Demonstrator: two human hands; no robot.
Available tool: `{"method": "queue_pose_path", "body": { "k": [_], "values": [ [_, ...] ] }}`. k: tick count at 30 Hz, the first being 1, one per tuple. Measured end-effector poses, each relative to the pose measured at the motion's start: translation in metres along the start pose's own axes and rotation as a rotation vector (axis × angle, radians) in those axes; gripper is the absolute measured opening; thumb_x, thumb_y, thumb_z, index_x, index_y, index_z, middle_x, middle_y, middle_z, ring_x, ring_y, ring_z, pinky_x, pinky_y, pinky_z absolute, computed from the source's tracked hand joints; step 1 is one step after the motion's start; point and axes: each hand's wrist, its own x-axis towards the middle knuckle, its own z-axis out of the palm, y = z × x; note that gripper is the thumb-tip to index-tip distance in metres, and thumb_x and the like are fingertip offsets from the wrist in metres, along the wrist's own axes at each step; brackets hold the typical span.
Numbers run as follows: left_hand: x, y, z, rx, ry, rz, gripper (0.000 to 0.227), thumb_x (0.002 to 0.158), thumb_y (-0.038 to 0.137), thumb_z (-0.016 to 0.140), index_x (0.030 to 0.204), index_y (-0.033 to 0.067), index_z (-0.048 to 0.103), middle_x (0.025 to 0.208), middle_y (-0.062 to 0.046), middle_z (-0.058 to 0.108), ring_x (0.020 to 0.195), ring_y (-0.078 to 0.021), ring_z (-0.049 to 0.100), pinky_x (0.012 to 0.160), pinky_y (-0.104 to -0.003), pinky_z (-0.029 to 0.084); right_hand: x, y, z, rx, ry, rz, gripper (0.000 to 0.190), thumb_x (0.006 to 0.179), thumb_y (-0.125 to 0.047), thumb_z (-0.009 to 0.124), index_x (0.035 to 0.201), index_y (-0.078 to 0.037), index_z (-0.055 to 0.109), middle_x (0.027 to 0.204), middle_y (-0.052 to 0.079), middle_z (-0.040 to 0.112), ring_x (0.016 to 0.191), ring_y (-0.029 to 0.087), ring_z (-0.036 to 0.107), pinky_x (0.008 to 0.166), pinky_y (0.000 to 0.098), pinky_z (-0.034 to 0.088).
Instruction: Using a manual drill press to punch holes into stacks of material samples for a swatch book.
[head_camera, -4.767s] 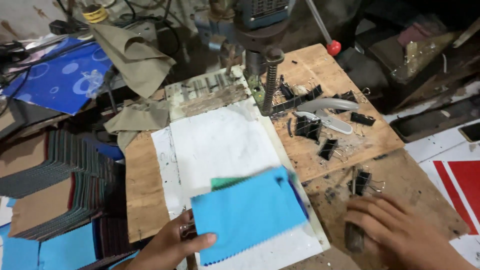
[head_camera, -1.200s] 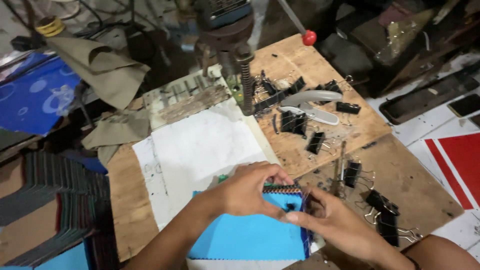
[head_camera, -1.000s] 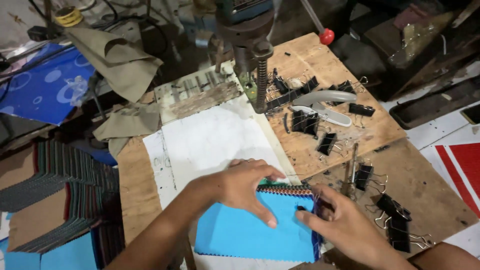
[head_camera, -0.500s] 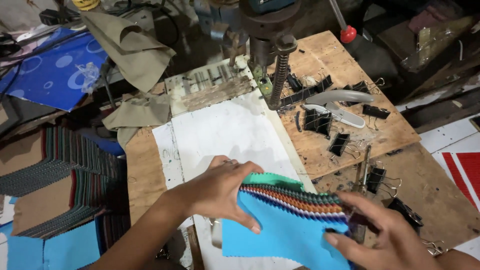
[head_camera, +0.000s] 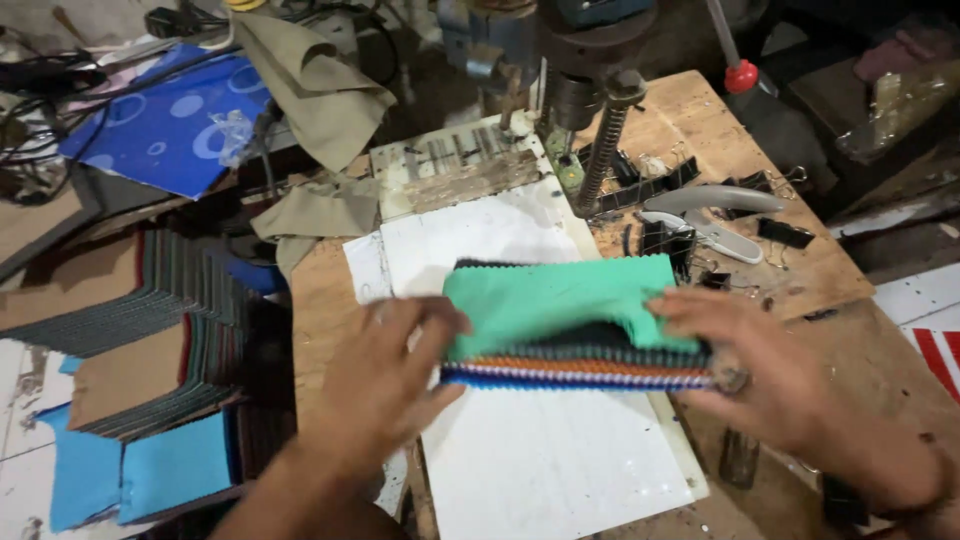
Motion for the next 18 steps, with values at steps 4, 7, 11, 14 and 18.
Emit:
{"method": "queue_pose_path", "body": {
  "k": [4, 7, 11, 14, 18],
  "values": [
    [-0.051, 0.023, 0.036, -0.016, -0.034, 0.026, 0.029, 0.093, 0.015, 0.061, 0.12, 0.0029, 0.06, 0.116, -0.019, 0.062, 0.096, -0.0315, 0.062, 0.089, -0.051, 0.049, -0.019, 0.044, 0.066, -0.13, 0.256, -0.711, 0.046, 0.083, -0.02, 0.079, 0.127, -0.014, 0.065, 0.141, 0.004, 0.065, 0.134, 0.024, 0.059, 0.119, 0.0409, 0.049],
    [-0.073, 0.046, 0.037, 0.063, 0.056, 0.131, 0.025, 0.086, 0.006, 0.06, 0.11, 0.0104, 0.063, 0.107, -0.009, 0.057, 0.09, -0.0247, 0.058, 0.093, -0.045, 0.048, -0.056, 0.038, 0.063, -0.203, 0.007, -0.609, 0.052, 0.092, -0.005, 0.049, 0.144, -0.011, 0.052, 0.163, 0.01, 0.042, 0.151, 0.032, 0.039, 0.118, 0.0522, 0.036],
    [-0.084, 0.051, 0.018, -0.135, -0.212, -0.105, 0.076, 0.073, 0.075, 0.081, 0.124, 0.0199, 0.065, 0.133, -0.007, 0.058, 0.115, -0.0301, 0.06, 0.088, -0.052, 0.043, -0.064, 0.038, 0.051, -0.247, 0.038, -0.608, 0.045, 0.088, -0.009, 0.055, 0.132, -0.013, 0.061, 0.157, 0.011, 0.049, 0.148, 0.031, 0.043, 0.12, 0.0529, 0.035],
    [-0.067, 0.066, 0.006, -0.357, 0.136, -0.561, 0.043, 0.088, 0.042, 0.075, 0.116, 0.0117, 0.063, 0.102, -0.004, 0.068, 0.077, -0.0202, 0.066, 0.071, -0.035, 0.051, -0.066, 0.028, 0.046, -0.124, 0.077, -0.38, 0.052, 0.081, -0.015, 0.066, 0.132, -0.021, 0.064, 0.152, 0.0, 0.058, 0.138, 0.022, 0.055, 0.12, 0.0503, 0.038],
    [-0.046, 0.067, 0.011, -0.454, -0.301, -1.03, 0.035, 0.086, 0.062, 0.063, 0.081, 0.0282, 0.069, 0.076, 0.013, 0.076, 0.066, -0.0135, 0.066, 0.065, -0.033, 0.05, -0.055, 0.006, 0.044, -0.01, 0.182, -0.376, 0.035, 0.092, -0.017, 0.061, 0.126, -0.014, 0.065, 0.139, 0.008, 0.063, 0.125, 0.025, 0.063, 0.1, 0.0437, 0.053]
  ]
}}
